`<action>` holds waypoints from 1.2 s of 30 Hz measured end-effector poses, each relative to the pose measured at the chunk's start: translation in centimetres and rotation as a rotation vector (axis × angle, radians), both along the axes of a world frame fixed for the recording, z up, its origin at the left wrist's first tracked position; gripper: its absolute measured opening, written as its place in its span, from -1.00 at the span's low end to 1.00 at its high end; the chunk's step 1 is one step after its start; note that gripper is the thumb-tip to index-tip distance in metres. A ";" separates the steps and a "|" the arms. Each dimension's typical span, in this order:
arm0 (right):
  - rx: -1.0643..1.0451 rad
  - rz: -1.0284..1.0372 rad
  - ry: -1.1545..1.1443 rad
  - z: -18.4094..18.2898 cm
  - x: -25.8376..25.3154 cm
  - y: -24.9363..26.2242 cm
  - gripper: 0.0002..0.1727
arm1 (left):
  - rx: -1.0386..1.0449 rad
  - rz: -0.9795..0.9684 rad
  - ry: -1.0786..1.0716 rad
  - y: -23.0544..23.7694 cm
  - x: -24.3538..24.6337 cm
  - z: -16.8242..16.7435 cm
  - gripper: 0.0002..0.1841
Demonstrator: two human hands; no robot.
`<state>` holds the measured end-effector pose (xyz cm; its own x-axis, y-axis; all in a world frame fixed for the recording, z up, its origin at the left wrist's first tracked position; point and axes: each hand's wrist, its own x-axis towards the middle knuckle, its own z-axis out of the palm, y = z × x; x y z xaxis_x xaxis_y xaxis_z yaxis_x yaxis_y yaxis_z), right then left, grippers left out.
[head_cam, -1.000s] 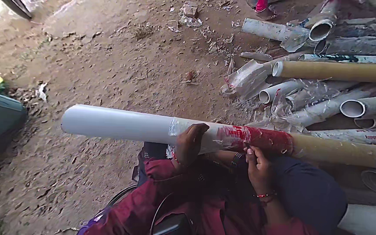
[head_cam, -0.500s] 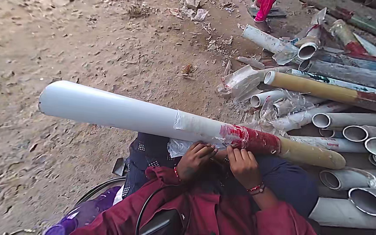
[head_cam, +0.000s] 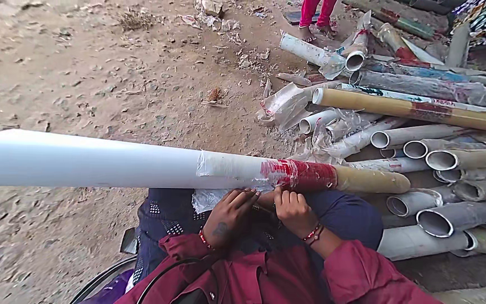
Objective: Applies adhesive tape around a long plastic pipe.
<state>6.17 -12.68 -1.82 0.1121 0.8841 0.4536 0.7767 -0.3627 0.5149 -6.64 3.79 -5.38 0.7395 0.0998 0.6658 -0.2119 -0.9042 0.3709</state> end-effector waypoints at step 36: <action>0.664 -0.023 1.195 -2.3 -0.1 -0.6 -0.56 | 0.387 -0.451 0.419 5.9 7.1 5.4 -0.65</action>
<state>6.06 -13.29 -4.15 0.7433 0.5323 0.4052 0.6115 -0.2953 -0.7341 0.49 9.72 0.05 0.8537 -0.4605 0.2432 -0.5055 -0.8451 0.1738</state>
